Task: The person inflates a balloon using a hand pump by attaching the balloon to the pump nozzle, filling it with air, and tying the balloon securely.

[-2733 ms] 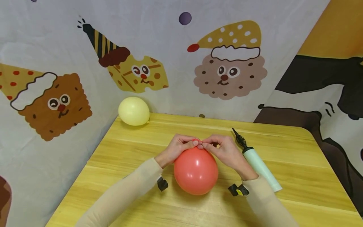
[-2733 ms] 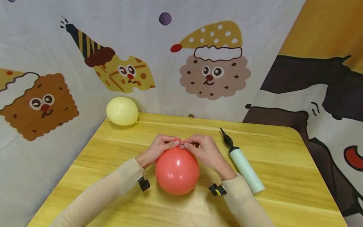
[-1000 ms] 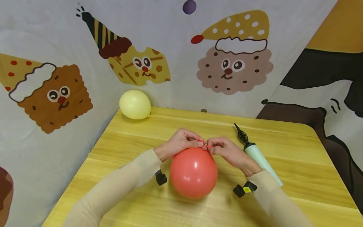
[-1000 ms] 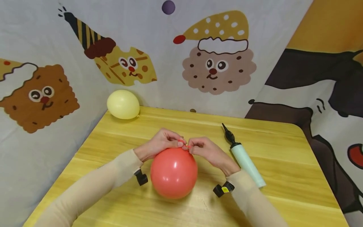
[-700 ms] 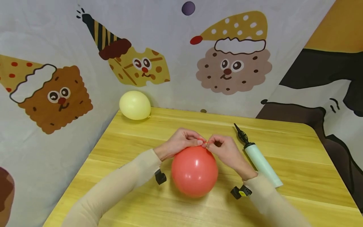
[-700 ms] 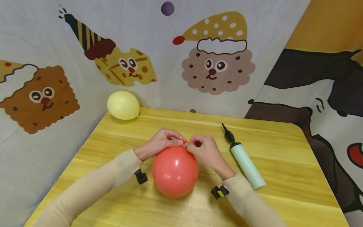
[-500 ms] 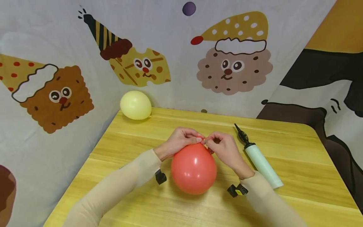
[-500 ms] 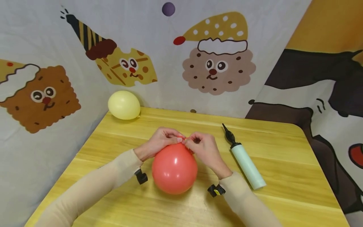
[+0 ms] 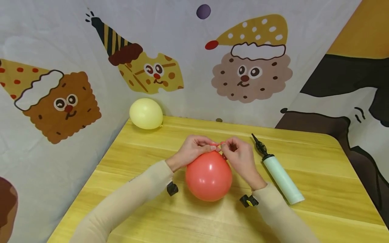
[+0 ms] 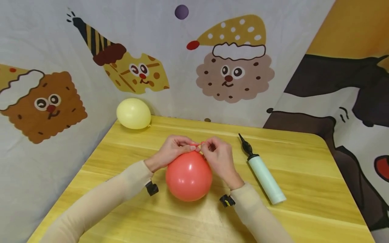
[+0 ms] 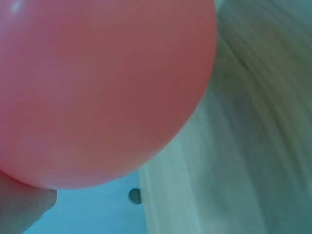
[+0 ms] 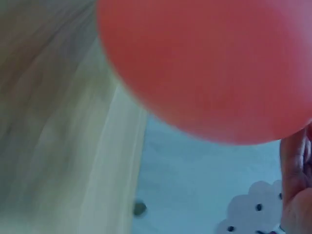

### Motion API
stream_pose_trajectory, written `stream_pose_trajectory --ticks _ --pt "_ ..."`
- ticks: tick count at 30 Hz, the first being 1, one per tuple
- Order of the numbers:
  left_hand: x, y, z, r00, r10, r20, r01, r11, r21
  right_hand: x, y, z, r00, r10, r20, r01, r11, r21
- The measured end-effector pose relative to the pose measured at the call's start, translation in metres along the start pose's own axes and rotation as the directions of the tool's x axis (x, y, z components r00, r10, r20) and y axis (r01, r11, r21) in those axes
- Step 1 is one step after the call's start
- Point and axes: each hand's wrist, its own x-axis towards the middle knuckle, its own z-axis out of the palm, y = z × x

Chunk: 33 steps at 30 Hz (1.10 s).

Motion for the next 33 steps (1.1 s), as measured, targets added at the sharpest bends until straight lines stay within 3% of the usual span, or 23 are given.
stream_pose_trajectory --ticks 2,3,7,9,11,13,15,20,27,33 --pt "0.000 0.000 -0.001 1.000 -0.026 -0.004 0.026 0.999 -0.026 0.000 0.003 0.002 0.987 -0.152 -0.050 0.149 0.987 -0.055" --pt "0.000 0.000 -0.002 0.999 -0.044 -0.007 0.044 0.998 -0.042 0.000 0.005 0.002 0.970 -0.232 -0.071 0.225 0.970 -0.089" --pt "0.003 0.001 -0.001 0.991 -0.128 -0.027 0.125 0.987 -0.099 0.002 0.010 0.005 0.870 -0.479 -0.119 0.455 0.871 -0.184" --pt "0.003 -0.001 -0.001 0.983 -0.180 -0.026 0.175 0.976 -0.132 0.002 0.011 0.007 0.823 -0.555 -0.120 0.521 0.822 -0.231" --pt "0.003 -0.004 -0.001 0.975 -0.221 -0.018 0.215 0.963 -0.164 0.001 0.012 0.008 0.790 -0.602 -0.116 0.559 0.785 -0.266" --pt "0.002 -0.007 -0.001 0.970 -0.245 -0.008 0.239 0.953 -0.188 0.000 0.012 0.010 0.779 -0.618 -0.105 0.574 0.771 -0.276" --pt "0.001 -0.008 -0.002 0.969 -0.247 0.000 0.242 0.948 -0.207 0.000 0.012 0.011 0.783 -0.612 -0.106 0.572 0.777 -0.263" --pt "0.000 -0.007 -0.002 0.977 -0.211 0.010 0.209 0.954 -0.216 -0.003 0.012 0.010 0.824 -0.558 -0.096 0.530 0.820 -0.216" --pt "0.002 -0.005 -0.002 0.967 -0.249 0.046 0.253 0.950 -0.182 -0.005 0.011 0.008 0.872 -0.481 -0.090 0.465 0.871 -0.156" --pt "0.000 -0.001 -0.007 0.970 -0.207 0.127 0.222 0.967 -0.126 -0.007 0.008 0.007 0.938 -0.343 -0.040 0.338 0.936 -0.103"
